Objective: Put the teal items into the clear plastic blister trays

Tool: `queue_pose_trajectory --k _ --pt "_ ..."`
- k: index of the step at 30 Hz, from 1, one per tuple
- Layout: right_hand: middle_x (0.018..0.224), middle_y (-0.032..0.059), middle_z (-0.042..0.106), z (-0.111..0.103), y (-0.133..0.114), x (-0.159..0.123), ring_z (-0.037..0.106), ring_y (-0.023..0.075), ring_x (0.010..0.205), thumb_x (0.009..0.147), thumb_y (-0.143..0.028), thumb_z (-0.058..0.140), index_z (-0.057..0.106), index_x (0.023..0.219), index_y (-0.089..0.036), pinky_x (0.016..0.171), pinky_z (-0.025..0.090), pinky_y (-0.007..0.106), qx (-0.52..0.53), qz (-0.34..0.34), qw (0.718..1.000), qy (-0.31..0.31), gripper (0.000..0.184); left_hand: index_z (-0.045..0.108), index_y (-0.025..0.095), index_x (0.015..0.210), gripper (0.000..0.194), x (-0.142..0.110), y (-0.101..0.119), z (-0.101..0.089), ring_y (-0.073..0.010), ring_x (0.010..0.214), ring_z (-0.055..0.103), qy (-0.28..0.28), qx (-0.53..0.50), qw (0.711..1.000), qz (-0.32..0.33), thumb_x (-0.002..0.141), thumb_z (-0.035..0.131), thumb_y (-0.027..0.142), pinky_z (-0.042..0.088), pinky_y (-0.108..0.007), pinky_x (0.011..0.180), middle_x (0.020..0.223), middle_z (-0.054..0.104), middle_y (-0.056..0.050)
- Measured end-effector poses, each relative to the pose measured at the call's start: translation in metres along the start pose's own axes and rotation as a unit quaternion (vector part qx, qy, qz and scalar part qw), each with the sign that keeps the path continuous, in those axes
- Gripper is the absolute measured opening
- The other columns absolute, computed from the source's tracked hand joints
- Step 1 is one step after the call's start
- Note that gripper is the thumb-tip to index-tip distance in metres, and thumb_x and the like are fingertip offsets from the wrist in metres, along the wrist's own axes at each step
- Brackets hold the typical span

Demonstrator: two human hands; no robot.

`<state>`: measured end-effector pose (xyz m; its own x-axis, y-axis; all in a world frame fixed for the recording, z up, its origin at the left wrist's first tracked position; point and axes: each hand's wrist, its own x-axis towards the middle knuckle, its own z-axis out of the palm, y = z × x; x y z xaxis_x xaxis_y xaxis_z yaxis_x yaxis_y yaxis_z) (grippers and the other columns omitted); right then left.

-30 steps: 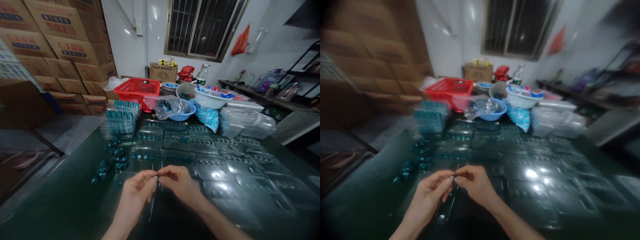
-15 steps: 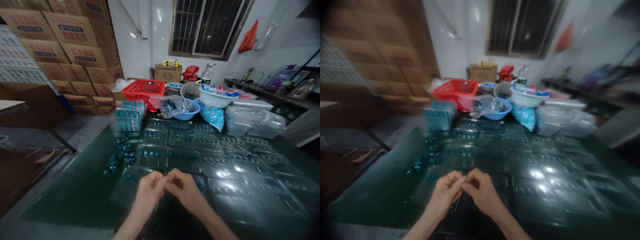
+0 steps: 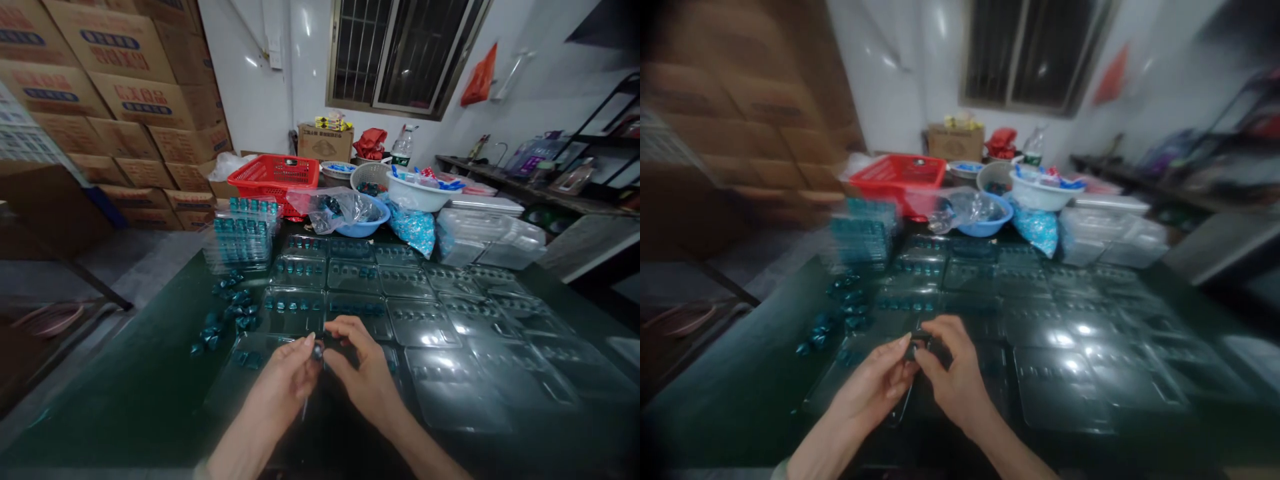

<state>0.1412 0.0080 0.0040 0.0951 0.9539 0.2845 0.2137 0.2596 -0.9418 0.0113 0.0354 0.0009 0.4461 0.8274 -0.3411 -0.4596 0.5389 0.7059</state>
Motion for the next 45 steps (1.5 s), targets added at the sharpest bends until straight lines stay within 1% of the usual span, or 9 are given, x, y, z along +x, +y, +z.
queue_pose_trajectory --k 8,13,15,21,26,32,36,39,45 --pt "0.077 0.0008 0.057 -0.012 0.002 0.009 0.053 0.0127 0.072 0.072 -0.015 0.056 0.059 0.079 -0.019 0.065 0.041 0.024 -0.144 -0.057 0.987 -0.046 0.009 0.056 0.012 0.059 0.027 0.017 -0.001 0.011 -0.0052 0.040 0.036 0.031 0.013 0.998 -0.054 0.066 0.060 0.038 0.017 -0.017 0.034 0.045 0.040 0.004" --pt "0.085 0.0019 0.060 -0.056 0.037 0.075 0.054 0.0128 0.078 0.076 -0.026 0.053 0.059 0.083 -0.019 0.069 0.041 0.023 -0.321 -0.077 0.942 0.058 0.011 0.062 0.012 0.081 0.029 0.017 0.018 0.018 -0.0095 0.055 0.047 0.063 0.052 0.995 -0.062 0.068 0.058 0.038 0.024 -0.019 0.037 0.077 0.056 -0.005" --pt "0.086 0.0032 0.060 -0.074 0.058 0.111 0.052 0.0151 0.082 0.076 -0.028 0.053 0.061 0.083 -0.019 0.073 0.038 0.026 -0.427 -0.061 0.897 0.094 0.014 0.062 0.012 0.083 0.027 0.015 0.026 0.013 -0.0093 0.056 0.047 0.058 0.059 0.995 -0.051 0.070 0.057 0.035 0.028 -0.020 0.040 0.078 0.056 -0.005" --pt "0.087 0.0052 0.060 -0.081 0.108 0.165 0.046 0.0220 0.087 0.074 -0.030 0.055 0.064 0.079 -0.022 0.071 0.030 0.032 -0.529 -0.030 0.844 0.079 0.014 0.062 0.014 0.085 0.026 0.010 0.052 -0.034 -0.0091 0.052 0.044 0.158 0.139 0.976 0.052 0.067 0.061 0.033 0.032 -0.019 0.042 0.063 0.055 -0.001" --pt "0.084 0.0075 0.059 -0.074 0.118 0.166 0.042 0.0233 0.085 0.076 -0.030 0.051 0.065 0.077 -0.021 0.068 0.026 0.033 -0.588 -0.031 0.807 0.036 0.017 0.061 0.016 0.083 0.028 0.004 0.089 -0.093 -0.0110 0.058 0.047 0.294 0.234 0.903 0.208 0.061 0.064 0.033 0.034 -0.019 0.043 0.069 0.056 0.000" --pt "0.079 0.0108 0.058 -0.068 0.112 0.166 0.041 0.0255 0.085 0.076 -0.024 0.048 0.064 0.068 -0.016 0.068 0.024 0.035 -0.626 -0.067 0.776 -0.013 0.019 0.061 0.020 0.094 0.038 -0.006 0.113 -0.143 -0.0178 0.064 0.053 0.290 0.627 0.697 0.192 0.062 0.057 0.041 0.040 -0.028 0.055 0.083 0.058 -0.004" --pt "0.079 0.0125 0.059 -0.066 0.098 0.155 0.042 0.0272 0.085 0.074 -0.020 0.049 0.062 0.090 -0.014 0.069 0.025 0.037 -0.642 -0.085 0.762 -0.011 0.021 0.062 0.025 0.094 0.036 -0.011 0.103 -0.153 -0.0226 0.081 0.053 0.240 0.649 0.698 0.182 0.058 0.061 0.032 0.038 -0.030 0.067 0.091 0.057 -0.005" --pt "0.087 0.0127 0.059 -0.055 0.079 0.141 0.042 0.0282 0.088 0.076 -0.021 0.048 0.049 0.112 -0.013 0.072 0.027 0.039 -0.618 -0.110 0.778 0.020 0.038 0.064 0.024 0.087 0.030 -0.016 0.095 -0.153 -0.0195 0.072 0.052 0.258 0.611 0.723 0.195 0.058 0.062 0.027 0.038 -0.029 0.065 0.080 0.057 -0.003" --pt "0.088 0.0039 0.058 0.022 0.028 0.094 0.052 0.0144 0.075 0.080 -0.020 0.045 0.050 0.107 -0.019 0.069 0.039 0.027 -0.268 -0.151 0.946 -0.101 0.028 0.060 0.017 0.065 0.012 -0.024 0.092 -0.149 -0.0104 0.048 0.045 0.243 0.451 0.833 0.208 0.065 0.057 0.029 0.034 -0.022 0.046 0.056 0.052 0.002"
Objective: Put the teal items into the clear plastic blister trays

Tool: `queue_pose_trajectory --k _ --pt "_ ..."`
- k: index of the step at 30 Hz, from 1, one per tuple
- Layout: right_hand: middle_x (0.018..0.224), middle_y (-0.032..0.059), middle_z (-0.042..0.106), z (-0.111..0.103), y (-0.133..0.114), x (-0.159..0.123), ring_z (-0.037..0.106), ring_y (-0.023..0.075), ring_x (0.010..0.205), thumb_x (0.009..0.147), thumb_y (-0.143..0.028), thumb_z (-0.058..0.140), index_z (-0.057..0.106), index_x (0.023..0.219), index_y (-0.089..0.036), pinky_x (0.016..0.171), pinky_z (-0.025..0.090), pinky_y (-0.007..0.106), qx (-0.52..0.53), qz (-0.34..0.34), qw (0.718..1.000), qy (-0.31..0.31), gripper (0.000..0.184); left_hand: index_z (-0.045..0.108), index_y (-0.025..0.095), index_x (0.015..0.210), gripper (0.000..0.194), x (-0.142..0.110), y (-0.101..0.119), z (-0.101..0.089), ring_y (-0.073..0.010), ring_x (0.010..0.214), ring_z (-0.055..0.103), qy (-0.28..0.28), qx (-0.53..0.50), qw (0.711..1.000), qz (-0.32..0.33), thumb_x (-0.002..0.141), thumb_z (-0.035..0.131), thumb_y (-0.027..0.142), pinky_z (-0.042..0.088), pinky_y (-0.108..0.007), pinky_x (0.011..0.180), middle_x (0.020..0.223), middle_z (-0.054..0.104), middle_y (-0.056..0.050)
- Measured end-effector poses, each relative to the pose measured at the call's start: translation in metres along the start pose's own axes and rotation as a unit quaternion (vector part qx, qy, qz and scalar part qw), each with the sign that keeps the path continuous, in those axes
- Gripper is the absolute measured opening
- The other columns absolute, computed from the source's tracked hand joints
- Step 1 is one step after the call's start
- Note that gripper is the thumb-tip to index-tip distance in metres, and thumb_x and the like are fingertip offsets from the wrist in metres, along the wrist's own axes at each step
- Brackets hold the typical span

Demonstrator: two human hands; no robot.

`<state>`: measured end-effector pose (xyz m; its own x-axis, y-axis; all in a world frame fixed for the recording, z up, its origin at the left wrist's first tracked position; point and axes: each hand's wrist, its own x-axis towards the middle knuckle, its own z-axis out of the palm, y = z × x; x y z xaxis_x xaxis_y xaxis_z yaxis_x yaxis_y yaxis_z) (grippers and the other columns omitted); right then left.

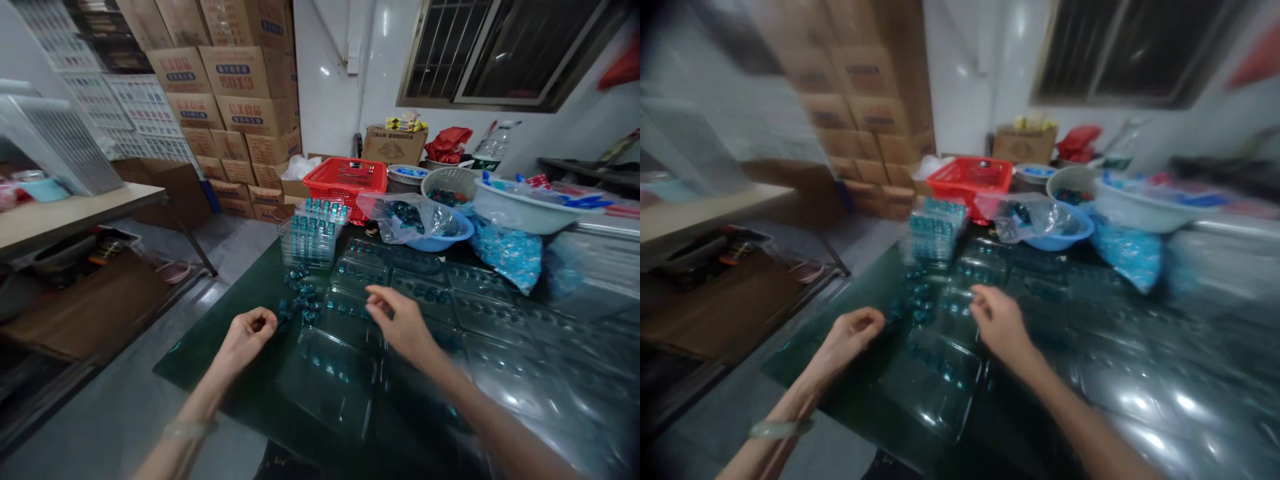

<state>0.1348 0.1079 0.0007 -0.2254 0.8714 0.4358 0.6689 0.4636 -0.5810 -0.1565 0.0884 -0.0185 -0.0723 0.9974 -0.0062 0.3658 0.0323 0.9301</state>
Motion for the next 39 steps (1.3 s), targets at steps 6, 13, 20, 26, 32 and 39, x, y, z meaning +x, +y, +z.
queue_pose_trajectory --k 6,13,20,26,32,39 --pt "0.089 0.0033 0.057 0.049 -0.077 0.000 0.052 0.0116 0.068 0.075 -0.016 0.051 0.054 0.104 -0.021 0.063 0.042 0.024 0.188 -0.025 0.977 -0.097 0.029 0.057 0.015 0.076 0.016 -0.015 0.013 0.001 -0.0088 0.052 0.051 -0.017 -0.231 0.971 -0.061 0.069 0.057 0.029 0.040 -0.020 0.047 0.067 0.057 -0.002" --pt "0.069 -0.0010 0.057 0.049 -0.098 -0.007 0.053 0.0098 0.061 0.070 -0.014 0.056 0.061 0.082 -0.019 0.056 0.042 0.021 0.344 0.032 0.935 -0.084 0.013 0.057 0.016 0.068 0.010 -0.036 0.041 0.038 -0.0048 0.045 0.047 -0.040 -0.359 0.928 -0.089 0.068 0.061 0.024 0.039 -0.016 0.045 0.054 0.053 0.003" --pt "0.059 0.0000 0.059 0.037 -0.075 -0.018 0.054 0.0100 0.053 0.073 -0.018 0.053 0.061 0.079 -0.014 0.051 0.044 0.022 0.457 0.166 0.870 -0.080 0.011 0.064 0.018 0.081 0.017 -0.045 0.054 0.060 -0.0124 0.064 0.056 -0.034 -0.193 0.980 0.048 0.064 0.065 0.019 0.045 -0.024 0.059 0.084 0.061 -0.003" --pt "0.073 0.0000 0.057 0.024 -0.070 -0.025 0.055 0.0097 0.062 0.071 -0.012 0.052 0.060 0.086 -0.018 0.056 0.045 0.021 0.354 0.083 0.932 -0.007 0.018 0.062 0.018 0.081 0.014 -0.037 0.060 0.072 -0.0101 0.054 0.053 -0.036 -0.184 0.982 -0.006 0.067 0.062 0.021 0.041 -0.021 0.052 0.063 0.061 0.000" --pt "0.084 0.0025 0.055 0.000 -0.047 -0.028 0.054 0.0125 0.075 0.074 -0.016 0.052 0.062 0.089 -0.021 0.067 0.045 0.025 0.206 -0.007 0.977 0.052 0.019 0.060 0.013 0.067 0.005 -0.017 0.071 0.099 -0.0071 0.045 0.048 -0.194 -0.435 0.854 -0.212 0.067 0.061 0.018 0.035 -0.017 0.039 0.050 0.055 0.000" --pt "0.085 0.0032 0.058 -0.012 -0.027 -0.023 0.055 0.0137 0.075 0.073 -0.016 0.055 0.061 0.088 -0.021 0.068 0.045 0.027 0.167 -0.002 0.981 0.102 0.017 0.054 0.020 0.078 0.013 -0.013 0.095 0.131 -0.0084 0.045 0.050 -0.187 -0.456 0.842 -0.217 0.067 0.061 0.019 0.032 -0.017 0.037 0.054 0.054 0.004"
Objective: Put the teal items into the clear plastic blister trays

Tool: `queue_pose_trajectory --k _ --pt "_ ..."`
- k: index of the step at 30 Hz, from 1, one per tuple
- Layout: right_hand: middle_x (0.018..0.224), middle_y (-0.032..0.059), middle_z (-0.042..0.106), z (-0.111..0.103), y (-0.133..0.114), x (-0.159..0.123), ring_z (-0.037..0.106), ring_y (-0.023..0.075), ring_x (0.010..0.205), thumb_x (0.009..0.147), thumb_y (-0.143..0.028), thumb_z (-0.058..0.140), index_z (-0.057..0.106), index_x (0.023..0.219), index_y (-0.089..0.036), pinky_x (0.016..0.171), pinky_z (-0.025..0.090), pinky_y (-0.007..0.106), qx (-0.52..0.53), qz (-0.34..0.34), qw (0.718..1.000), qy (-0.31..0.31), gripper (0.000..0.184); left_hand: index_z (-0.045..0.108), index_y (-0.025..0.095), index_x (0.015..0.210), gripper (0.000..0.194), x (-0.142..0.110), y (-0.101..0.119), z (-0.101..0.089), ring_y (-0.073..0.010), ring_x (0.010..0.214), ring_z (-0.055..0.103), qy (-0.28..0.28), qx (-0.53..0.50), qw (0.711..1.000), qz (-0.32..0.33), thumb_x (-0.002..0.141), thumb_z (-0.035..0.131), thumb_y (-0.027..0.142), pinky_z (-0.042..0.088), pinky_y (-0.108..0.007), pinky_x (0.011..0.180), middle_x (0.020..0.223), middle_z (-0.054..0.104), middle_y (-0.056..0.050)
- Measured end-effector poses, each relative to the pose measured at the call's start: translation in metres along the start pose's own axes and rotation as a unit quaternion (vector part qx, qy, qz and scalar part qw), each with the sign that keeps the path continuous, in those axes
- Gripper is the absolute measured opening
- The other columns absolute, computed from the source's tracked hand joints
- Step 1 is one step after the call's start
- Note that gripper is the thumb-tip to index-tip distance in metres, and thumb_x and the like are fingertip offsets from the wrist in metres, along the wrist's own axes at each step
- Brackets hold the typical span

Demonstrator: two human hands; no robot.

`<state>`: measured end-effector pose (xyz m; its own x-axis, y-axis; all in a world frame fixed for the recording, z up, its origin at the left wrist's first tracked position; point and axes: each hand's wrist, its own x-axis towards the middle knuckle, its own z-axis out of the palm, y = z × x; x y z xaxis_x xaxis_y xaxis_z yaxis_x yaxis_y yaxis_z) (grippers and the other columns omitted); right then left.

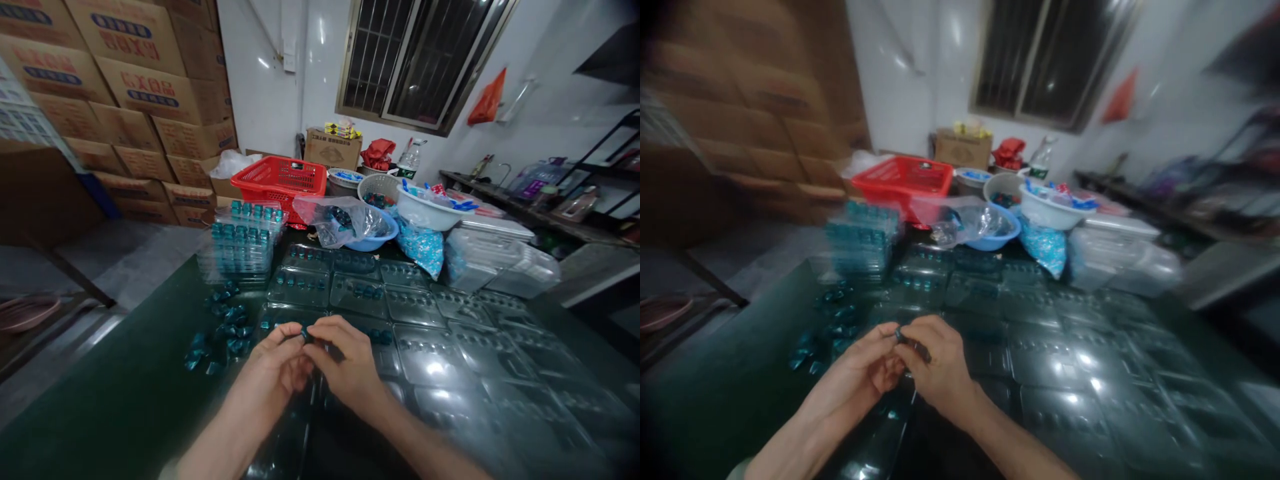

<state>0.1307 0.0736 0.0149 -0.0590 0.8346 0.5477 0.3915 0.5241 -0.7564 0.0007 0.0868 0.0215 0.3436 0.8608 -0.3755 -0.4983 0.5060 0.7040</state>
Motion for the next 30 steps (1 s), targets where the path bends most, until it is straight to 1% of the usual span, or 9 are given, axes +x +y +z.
queue_pose_trajectory --k 3,6,10,14,17,23,25,28,30 --pt "0.078 0.0016 0.059 -0.004 0.006 0.005 0.055 0.0125 0.068 0.072 -0.016 0.058 0.061 0.083 -0.020 0.062 0.045 0.025 0.014 0.018 1.000 0.021 0.013 0.053 0.020 0.080 0.013 0.001 -0.002 0.006 -0.0112 0.049 0.052 0.010 0.077 0.996 0.053 0.071 0.057 0.029 0.033 -0.019 0.038 0.057 0.055 0.002" --pt "0.076 0.0013 0.059 -0.006 0.012 0.008 0.055 0.0123 0.066 0.072 -0.017 0.058 0.062 0.083 -0.020 0.060 0.045 0.025 0.019 0.027 0.999 0.022 0.012 0.054 0.018 0.079 0.016 0.003 -0.007 0.004 -0.0110 0.052 0.050 0.028 0.134 0.986 0.093 0.071 0.057 0.032 0.036 -0.020 0.041 0.058 0.054 0.001" --pt "0.078 0.0022 0.060 -0.006 0.015 0.007 0.055 0.0130 0.068 0.072 -0.019 0.059 0.063 0.086 -0.020 0.063 0.045 0.026 0.026 0.028 0.999 0.009 0.014 0.057 0.018 0.077 0.015 0.004 -0.014 -0.001 -0.0107 0.053 0.049 0.053 0.152 0.979 0.122 0.068 0.060 0.029 0.037 -0.021 0.042 0.058 0.053 0.002" --pt "0.078 0.0020 0.059 -0.005 0.015 0.004 0.055 0.0128 0.068 0.072 -0.019 0.059 0.063 0.086 -0.021 0.062 0.045 0.026 0.031 0.027 0.999 0.005 0.014 0.059 0.019 0.078 0.015 -0.001 -0.015 0.000 -0.0116 0.055 0.050 0.073 0.164 0.973 0.147 0.065 0.062 0.027 0.037 -0.020 0.042 0.061 0.055 0.001" --pt "0.078 0.0021 0.059 -0.005 0.016 0.002 0.055 0.0129 0.069 0.073 -0.019 0.058 0.062 0.085 -0.021 0.062 0.045 0.026 0.031 0.029 0.999 0.002 0.013 0.060 0.019 0.081 0.018 -0.003 -0.016 0.001 -0.0123 0.057 0.051 0.060 0.152 0.978 0.130 0.065 0.062 0.027 0.037 -0.020 0.042 0.064 0.057 0.000" --pt "0.078 0.0027 0.059 -0.008 0.019 -0.009 0.055 0.0140 0.071 0.074 -0.018 0.057 0.063 0.086 -0.021 0.065 0.045 0.028 0.023 0.026 0.999 -0.001 0.014 0.060 0.018 0.084 0.022 -0.005 -0.021 -0.001 -0.0088 0.047 0.047 0.013 0.069 0.997 0.043 0.065 0.062 0.029 0.031 -0.019 0.037 0.058 0.056 0.001" --pt "0.078 0.0025 0.059 -0.009 0.018 -0.013 0.056 0.0138 0.071 0.073 -0.017 0.057 0.063 0.087 -0.022 0.065 0.045 0.027 0.028 0.027 0.999 -0.002 0.015 0.059 0.018 0.081 0.019 -0.008 -0.022 0.001 -0.0081 0.046 0.047 0.005 0.059 0.997 0.040 0.066 0.062 0.028 0.030 -0.018 0.038 0.057 0.055 0.001" --pt "0.078 0.0023 0.060 -0.010 0.013 -0.018 0.056 0.0133 0.070 0.072 -0.016 0.058 0.064 0.086 -0.022 0.063 0.046 0.027 0.039 0.040 0.998 0.000 0.015 0.057 0.018 0.075 0.012 -0.013 -0.024 0.004 -0.0075 0.046 0.045 -0.001 0.067 0.996 0.050 0.069 0.059 0.029 0.029 -0.018 0.039 0.055 0.053 0.002" --pt "0.077 0.0021 0.060 -0.010 0.010 -0.021 0.056 0.0132 0.070 0.072 -0.016 0.058 0.064 0.085 -0.022 0.064 0.046 0.027 0.048 0.052 0.997 -0.002 0.015 0.057 0.017 0.071 0.013 -0.016 -0.026 0.005 -0.0071 0.046 0.044 -0.011 0.077 0.996 0.054 0.071 0.057 0.031 0.029 -0.018 0.040 0.054 0.052 0.002"
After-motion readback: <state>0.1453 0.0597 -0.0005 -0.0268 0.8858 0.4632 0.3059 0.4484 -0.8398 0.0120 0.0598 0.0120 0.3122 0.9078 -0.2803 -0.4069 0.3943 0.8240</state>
